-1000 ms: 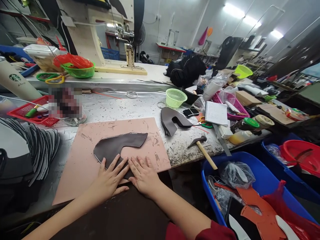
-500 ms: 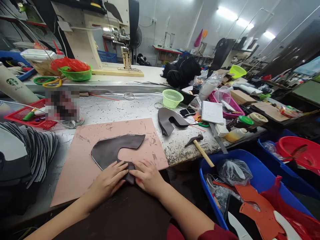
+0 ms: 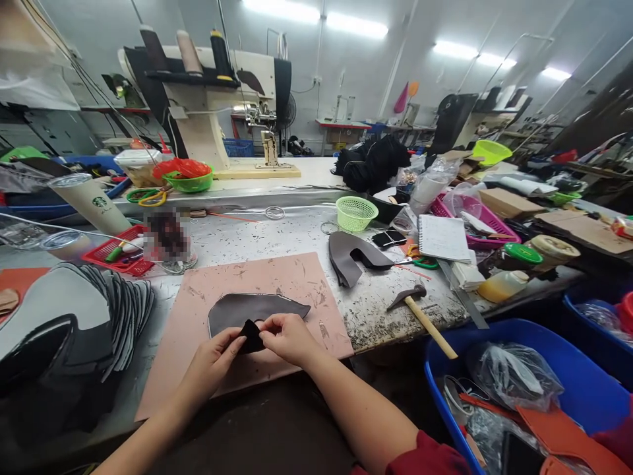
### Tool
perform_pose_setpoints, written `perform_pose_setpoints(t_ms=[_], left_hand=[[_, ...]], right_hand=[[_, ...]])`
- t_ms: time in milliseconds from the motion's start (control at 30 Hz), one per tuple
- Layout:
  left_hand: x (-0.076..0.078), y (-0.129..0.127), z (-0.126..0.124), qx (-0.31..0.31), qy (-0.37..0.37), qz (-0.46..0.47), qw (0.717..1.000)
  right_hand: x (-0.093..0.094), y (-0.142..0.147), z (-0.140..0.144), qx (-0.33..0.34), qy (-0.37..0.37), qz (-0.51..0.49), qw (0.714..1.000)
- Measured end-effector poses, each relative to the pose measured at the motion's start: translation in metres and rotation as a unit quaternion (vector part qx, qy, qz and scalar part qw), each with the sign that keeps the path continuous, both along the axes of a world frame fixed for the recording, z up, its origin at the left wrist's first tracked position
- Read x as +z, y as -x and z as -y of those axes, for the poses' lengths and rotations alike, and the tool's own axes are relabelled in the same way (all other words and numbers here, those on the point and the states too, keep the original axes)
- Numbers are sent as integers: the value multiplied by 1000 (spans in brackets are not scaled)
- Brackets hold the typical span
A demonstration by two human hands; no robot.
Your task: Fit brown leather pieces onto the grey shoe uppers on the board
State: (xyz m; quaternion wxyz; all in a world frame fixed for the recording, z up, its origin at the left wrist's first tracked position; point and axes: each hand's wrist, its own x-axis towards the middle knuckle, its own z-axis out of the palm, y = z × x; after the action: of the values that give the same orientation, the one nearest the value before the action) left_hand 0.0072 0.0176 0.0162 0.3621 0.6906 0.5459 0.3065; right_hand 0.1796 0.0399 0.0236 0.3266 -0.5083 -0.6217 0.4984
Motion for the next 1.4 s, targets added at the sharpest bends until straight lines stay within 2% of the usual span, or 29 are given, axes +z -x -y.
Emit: perform_pose_setpoints(t_ms=[233, 367, 433, 500, 567, 600, 733, 833, 900, 967, 1000, 1067, 1133, 1200, 1233, 1267, 1300, 1333, 1400], left_hand=[[-2, 0, -1, -15, -1, -12, 1000], [4, 8, 1, -63, 0, -31, 998], [7, 15, 2, -63, -16, -52, 997], [7, 20, 3, -29, -50, -108, 992], [0, 20, 5, -8, -96, -198, 975], [-7, 20, 6, -11, -119, -244, 962], [-41, 14, 3, -56, -166, -370, 912], [-50, 15, -8, -108, -147, -398, 899], [-41, 19, -16, -167, -112, -399, 895], [-21, 27, -21, -210, -78, -392, 892], [-9, 32, -21, -210, -78, -386, 895], [20, 48, -17, -163, -123, -371, 906], [50, 75, -12, -57, -197, -356, 912], [76, 117, -9, 111, -232, -350, 901], [84, 143, -8, 210, -219, -352, 885], [90, 170, -9, 299, -190, -366, 861], [92, 198, -11, 361, -145, -386, 836], [90, 224, -14, 382, -105, -403, 825], [80, 266, -19, 382, -18, -445, 810]], right_hand=[[-1, 2, 1, 6, -41, 46, 998], [1, -15, -4, 25, -63, 45, 997], [2, -35, -13, -23, -69, 27, 997], [1, -56, -23, -105, -73, 7, 992], [-1, -70, -32, -158, -73, 3, 985], [-3, -73, -37, -162, -71, 13, 984], [-15, -63, -54, -85, -33, 96, 991], [-19, -45, -69, -18, 19, 116, 993], [-19, -34, -77, 36, 45, 113, 992], [-19, -22, -84, 97, 36, 123, 987], [-19, -17, -87, 120, 11, 132, 984], [-20, -8, -94, 142, -77, 137, 977], [-21, 0, -107, 136, -173, 124, 968], [-19, 4, -128, 112, -235, 123, 958], [-16, 5, -143, 94, -251, 143, 953], [-13, 5, -160, 73, -259, 176, 947], [-9, 4, -177, 52, -262, 213, 940], [-5, 3, -196, 31, -262, 248, 932], [3, -2, -228, -8, -259, 297, 919]])
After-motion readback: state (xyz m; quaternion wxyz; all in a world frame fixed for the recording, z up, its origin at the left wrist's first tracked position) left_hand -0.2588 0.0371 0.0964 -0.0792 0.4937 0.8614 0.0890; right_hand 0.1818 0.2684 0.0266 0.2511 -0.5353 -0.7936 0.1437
